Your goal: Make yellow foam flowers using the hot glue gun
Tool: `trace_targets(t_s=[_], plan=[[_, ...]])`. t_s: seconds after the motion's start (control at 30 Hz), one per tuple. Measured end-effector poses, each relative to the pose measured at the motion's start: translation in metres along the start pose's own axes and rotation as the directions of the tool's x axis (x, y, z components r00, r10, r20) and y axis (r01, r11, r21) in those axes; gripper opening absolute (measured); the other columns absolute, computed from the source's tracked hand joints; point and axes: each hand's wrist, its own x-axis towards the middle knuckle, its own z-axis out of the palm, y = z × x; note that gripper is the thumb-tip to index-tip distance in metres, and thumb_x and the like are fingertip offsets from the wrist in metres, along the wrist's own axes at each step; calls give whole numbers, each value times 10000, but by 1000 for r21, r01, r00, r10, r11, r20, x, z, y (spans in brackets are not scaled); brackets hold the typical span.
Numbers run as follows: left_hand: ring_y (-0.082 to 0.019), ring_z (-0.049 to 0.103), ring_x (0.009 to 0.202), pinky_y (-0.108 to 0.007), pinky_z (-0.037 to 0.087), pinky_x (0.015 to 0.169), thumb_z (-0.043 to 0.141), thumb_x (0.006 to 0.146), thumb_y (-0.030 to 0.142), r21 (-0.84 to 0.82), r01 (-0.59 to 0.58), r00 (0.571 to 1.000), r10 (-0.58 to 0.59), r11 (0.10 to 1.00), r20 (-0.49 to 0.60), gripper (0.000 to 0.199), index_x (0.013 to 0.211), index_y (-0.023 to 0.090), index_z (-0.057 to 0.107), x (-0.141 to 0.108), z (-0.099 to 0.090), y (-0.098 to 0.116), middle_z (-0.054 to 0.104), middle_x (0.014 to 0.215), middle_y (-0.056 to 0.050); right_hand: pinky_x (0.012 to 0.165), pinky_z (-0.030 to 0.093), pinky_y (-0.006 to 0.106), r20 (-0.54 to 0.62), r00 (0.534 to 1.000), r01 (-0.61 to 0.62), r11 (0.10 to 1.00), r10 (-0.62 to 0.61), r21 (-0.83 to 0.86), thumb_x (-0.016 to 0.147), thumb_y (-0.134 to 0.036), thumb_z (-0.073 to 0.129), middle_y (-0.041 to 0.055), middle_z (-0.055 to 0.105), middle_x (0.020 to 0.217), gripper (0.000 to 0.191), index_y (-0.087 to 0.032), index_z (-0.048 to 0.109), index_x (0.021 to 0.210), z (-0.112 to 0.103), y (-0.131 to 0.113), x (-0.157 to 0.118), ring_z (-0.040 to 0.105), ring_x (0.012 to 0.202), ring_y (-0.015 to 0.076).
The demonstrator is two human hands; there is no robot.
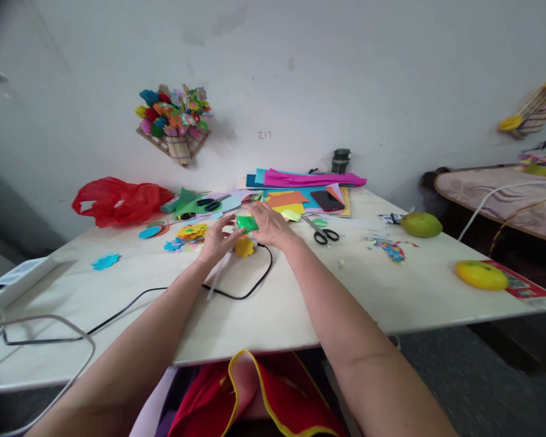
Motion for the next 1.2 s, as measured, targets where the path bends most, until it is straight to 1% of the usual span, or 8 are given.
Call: trace_targets(t_s=[0.17, 0.33, 0.5, 0.6, 0.7, 0.77, 1.0, 1.2], plan=[[-114, 554, 552, -229, 464, 496, 665, 640, 446, -386, 303, 953, -275, 871, 127, 661, 1175, 110, 473, 1, 2, 6, 523, 612, 28, 852, 388, 387, 19, 997, 71, 996, -70, -51, 704, -138, 527, 116, 546, 1069, 610, -158, 374, 1294, 6, -15, 1, 426, 1037, 264], [-87, 513, 503, -234, 473, 519, 728, 560, 427, -538, 346, 938, -300, 768, 176, 729, 1161, 104, 472, -1, -4, 14, 442, 533, 84, 883, 373, 398, -39, 993, 111, 994, -111, 1, 706, -136, 528, 116, 553, 1044, 570, -149, 412, 1264, 13, -14, 0, 446, 1017, 256], [-78, 520, 509, -213, 448, 500, 717, 579, 440, -578, 360, 930, -328, 733, 164, 736, 1185, 106, 468, 0, -12, 13, 505, 591, 56, 850, 422, 364, -167, 986, 57, 941, 0, 335, 705, -273, 590, 129, 575, 1097, 541, -123, 465, 1209, 19, -5, 1, 509, 1017, 231], [-86, 533, 537, -201, 435, 476, 712, 590, 439, -590, 374, 922, -354, 716, 156, 735, 1204, 122, 462, 0, -15, 11, 537, 631, 32, 741, 471, 308, -162, 956, -116, 824, 244, 555, 756, -276, 532, 97, 642, 976, 332, -145, 573, 1058, 25, 3, 4, 589, 891, 189], [-85, 527, 542, -193, 423, 457, 709, 603, 429, -596, 392, 915, -367, 701, 171, 718, 1209, 130, 466, 0, -15, 10, 539, 649, 24, 688, 483, 285, -131, 868, -289, 701, 479, 652, 753, -247, 526, 59, 672, 821, 176, -159, 630, 865, 26, 7, 6, 618, 768, 161], [-84, 522, 543, -193, 420, 450, 706, 608, 427, -600, 397, 913, -365, 695, 181, 709, 1209, 132, 471, 0, -15, 9, 535, 657, 22, 626, 484, 258, -64, 822, -356, 600, 566, 717, 732, -217, 539, 46, 669, 773, 151, -154, 628, 837, 24, 6, 6, 619, 701, 143], [-80, 516, 562, -190, 425, 461, 702, 620, 415, -611, 396, 913, -367, 685, 181, 668, 1192, 146, 490, 0, -15, 3, 507, 647, 34, 415, 404, 167, 292, 790, -478, 243, 539, 844, 697, -137, 575, 9, 643, 630, 181, -140, 600, 877, 12, 0, 4, 577, 511, 91], [-77, 512, 540, -199, 431, 459, 708, 609, 412, -639, 400, 910, -369, 658, 189, 686, 1197, 142, 482, 0, -15, -1, 507, 652, 38, 423, 429, 173, 386, 794, -481, 98, 470, 871, 676, -108, 619, 8, 643, 635, 226, -141, 591, 898, 15, 4, 3, 596, 523, 99]])
